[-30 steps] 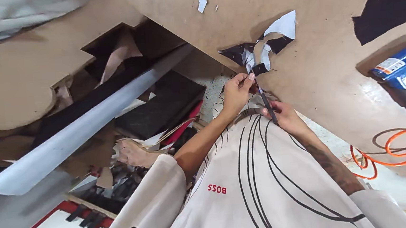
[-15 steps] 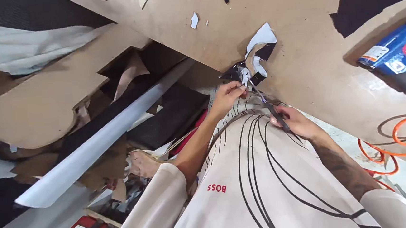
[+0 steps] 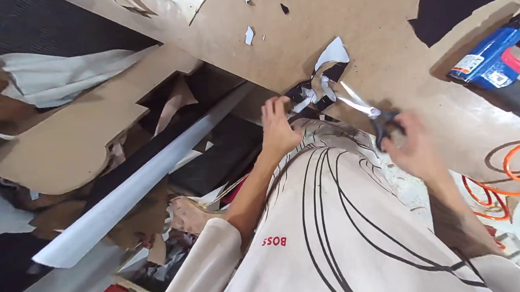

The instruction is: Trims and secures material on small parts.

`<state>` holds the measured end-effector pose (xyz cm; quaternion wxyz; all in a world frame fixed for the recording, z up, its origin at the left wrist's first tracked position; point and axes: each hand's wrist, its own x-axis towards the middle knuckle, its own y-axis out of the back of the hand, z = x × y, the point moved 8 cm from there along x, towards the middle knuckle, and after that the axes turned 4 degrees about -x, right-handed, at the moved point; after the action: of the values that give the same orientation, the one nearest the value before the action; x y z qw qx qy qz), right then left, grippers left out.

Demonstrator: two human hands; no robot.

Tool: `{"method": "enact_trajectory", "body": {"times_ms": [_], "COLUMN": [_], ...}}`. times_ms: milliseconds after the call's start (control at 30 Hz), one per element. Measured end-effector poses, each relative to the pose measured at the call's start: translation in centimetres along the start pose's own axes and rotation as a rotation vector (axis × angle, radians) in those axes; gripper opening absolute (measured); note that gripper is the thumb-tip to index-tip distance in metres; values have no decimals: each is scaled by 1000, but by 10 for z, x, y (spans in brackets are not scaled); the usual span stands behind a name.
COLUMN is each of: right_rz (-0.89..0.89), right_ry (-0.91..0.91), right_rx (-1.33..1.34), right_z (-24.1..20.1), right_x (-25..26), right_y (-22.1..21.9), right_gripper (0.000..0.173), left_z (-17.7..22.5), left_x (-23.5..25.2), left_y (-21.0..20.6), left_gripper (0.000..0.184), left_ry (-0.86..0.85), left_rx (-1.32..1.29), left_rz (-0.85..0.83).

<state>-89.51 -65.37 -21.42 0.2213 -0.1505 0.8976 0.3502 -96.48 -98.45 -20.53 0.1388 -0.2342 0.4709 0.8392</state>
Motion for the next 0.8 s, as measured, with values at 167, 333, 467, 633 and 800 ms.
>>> {"method": "enact_trajectory", "body": {"times_ms": [167, 333, 467, 633, 800], "right_rz": [478, 206, 213, 276, 213], "right_ry": [-145, -113, -184, -106, 33], "right_rx": [-471, -132, 42, 197, 588], "right_z": [-3, -58, -66, -74, -86], "right_x": [2, 44, 74, 69, 70], "right_y": [61, -23, -56, -40, -34], "right_gripper": [52, 57, 46, 24, 33], "left_z": [57, 66, 62, 44, 43], "left_x": [27, 77, 84, 71, 71], "left_y": [4, -15, -15, -27, -25], "left_gripper": [62, 89, 87, 83, 45], "left_ry": [-462, -289, -101, -60, -86], "left_rx": [180, 20, -56, -288, -520], "left_rz": [65, -75, -73, -118, -314]}}
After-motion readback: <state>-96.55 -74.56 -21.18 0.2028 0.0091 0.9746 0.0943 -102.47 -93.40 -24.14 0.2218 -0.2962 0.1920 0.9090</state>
